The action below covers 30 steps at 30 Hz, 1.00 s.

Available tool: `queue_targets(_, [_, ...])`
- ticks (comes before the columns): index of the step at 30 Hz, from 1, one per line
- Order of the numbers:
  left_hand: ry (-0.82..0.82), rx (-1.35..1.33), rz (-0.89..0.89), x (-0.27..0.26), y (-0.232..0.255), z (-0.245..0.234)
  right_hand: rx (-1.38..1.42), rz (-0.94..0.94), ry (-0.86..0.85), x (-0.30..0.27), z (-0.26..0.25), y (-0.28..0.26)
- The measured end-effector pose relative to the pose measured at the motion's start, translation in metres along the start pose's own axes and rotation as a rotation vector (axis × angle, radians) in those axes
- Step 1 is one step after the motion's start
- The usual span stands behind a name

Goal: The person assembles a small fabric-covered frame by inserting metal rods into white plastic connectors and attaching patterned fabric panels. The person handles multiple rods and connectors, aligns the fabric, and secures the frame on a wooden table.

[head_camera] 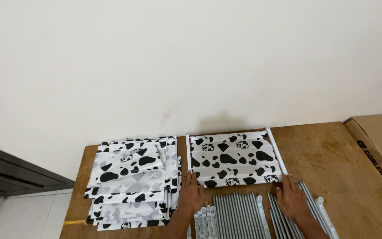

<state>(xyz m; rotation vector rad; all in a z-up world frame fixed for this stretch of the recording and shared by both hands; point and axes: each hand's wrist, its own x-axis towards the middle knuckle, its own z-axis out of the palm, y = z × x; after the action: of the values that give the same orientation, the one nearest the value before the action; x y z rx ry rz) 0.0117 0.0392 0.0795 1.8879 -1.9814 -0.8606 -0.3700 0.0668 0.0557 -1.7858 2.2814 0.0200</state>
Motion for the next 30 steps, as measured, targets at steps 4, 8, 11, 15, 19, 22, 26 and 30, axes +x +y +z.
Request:
queue_targets(4, [0.058, -0.049, 0.043, -0.018, 0.023, -0.027, 0.042, -0.047, 0.219, -0.028, -0.024, -0.03])
queue_targets(8, [0.112, -0.223, 0.223, -0.085, 0.06, -0.032, 0.201, -0.294, 0.097, -0.073, -0.003, -0.08])
queue_targets(11, [-0.017, -0.266, 0.505, -0.138, 0.078, -0.028, 0.22, -0.509, -0.101, -0.111, 0.052, -0.127])
queue_targets(15, [-0.161, -0.33, 0.489, -0.199, 0.064, -0.02, 0.179, -0.672, -0.347, -0.166, 0.118, -0.149])
queue_targets(19, [-0.056, -0.34, 0.437, -0.233, 0.026, -0.026, 0.094, -0.99, -0.198, -0.205, 0.125, -0.175])
queue_targets(22, [0.023, -0.285, 0.256, -0.251, 0.005, -0.033, 0.003, -0.88, -0.316, -0.242, 0.1, -0.208])
queue_targets(26, [-0.071, -0.38, -0.217, -0.277, -0.037, -0.051, -0.228, -0.527, -0.582, -0.28, 0.076, -0.247])
queue_targets(30, [-0.086, -0.36, -0.341, -0.299, -0.095, -0.051, -0.311, -0.552, -0.536, -0.301, 0.106, -0.249])
